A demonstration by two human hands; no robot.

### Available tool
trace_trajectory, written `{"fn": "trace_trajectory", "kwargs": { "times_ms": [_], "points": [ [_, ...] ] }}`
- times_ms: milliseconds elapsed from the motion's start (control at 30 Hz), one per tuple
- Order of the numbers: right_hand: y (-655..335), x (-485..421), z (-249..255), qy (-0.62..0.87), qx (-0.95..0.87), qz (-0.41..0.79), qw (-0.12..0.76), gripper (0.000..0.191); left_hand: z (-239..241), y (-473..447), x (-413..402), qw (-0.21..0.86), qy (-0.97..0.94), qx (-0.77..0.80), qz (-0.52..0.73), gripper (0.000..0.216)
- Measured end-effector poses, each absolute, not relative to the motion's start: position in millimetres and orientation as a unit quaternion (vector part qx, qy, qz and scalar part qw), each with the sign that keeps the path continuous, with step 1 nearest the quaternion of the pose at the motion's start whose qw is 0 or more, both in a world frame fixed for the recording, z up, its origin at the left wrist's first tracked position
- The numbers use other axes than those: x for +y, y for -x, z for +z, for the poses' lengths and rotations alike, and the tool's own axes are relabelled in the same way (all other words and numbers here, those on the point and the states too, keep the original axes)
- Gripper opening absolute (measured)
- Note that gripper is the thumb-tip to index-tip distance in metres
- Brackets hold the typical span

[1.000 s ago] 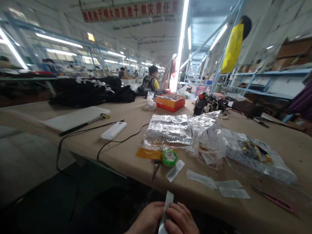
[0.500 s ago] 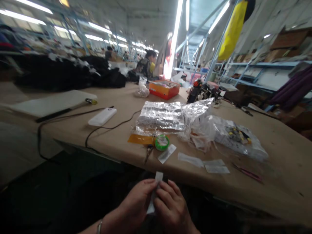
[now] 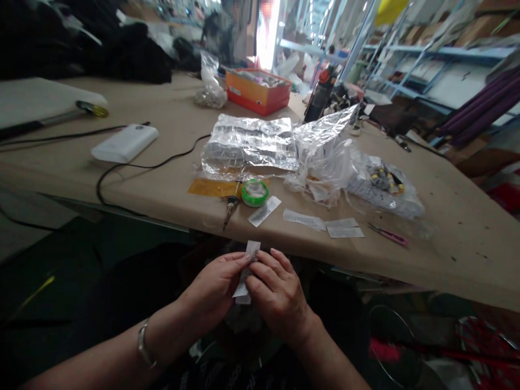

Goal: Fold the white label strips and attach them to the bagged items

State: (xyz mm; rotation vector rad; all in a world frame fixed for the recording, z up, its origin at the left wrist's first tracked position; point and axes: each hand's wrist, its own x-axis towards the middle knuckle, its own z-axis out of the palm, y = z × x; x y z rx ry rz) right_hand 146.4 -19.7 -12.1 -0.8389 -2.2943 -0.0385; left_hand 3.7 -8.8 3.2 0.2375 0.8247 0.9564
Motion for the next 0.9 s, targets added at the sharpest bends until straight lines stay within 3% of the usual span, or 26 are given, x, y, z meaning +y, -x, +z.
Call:
{"fn": "trace_trajectory", "kwargs": {
  "times_ms": [500, 667, 800, 900],
  "points": [
    [-141, -24, -10, 0.335, -0.877, 0.022, 0.344, 0.018, 1, 0, -11, 0.805, -0.14, 0.372, 0.44, 0.012],
    [-153, -17, -6, 0.445, -0.709, 0.29, 0.463, 0.021, 7, 5, -14, 0.814, -0.171, 0.408, 0.378, 0.02],
    [-159, -2, -10, 0.405, -0.55, 0.625, 0.378, 0.036, 11, 5, -17, 0.835, -0.199, 0.4, 0.321, 0.023],
    [-158, 4, -17, 0.32, -0.478, 0.75, 0.325, 0.037, 12, 3, -20, 0.848, -0.209, 0.378, 0.305, 0.025]
  ]
}}
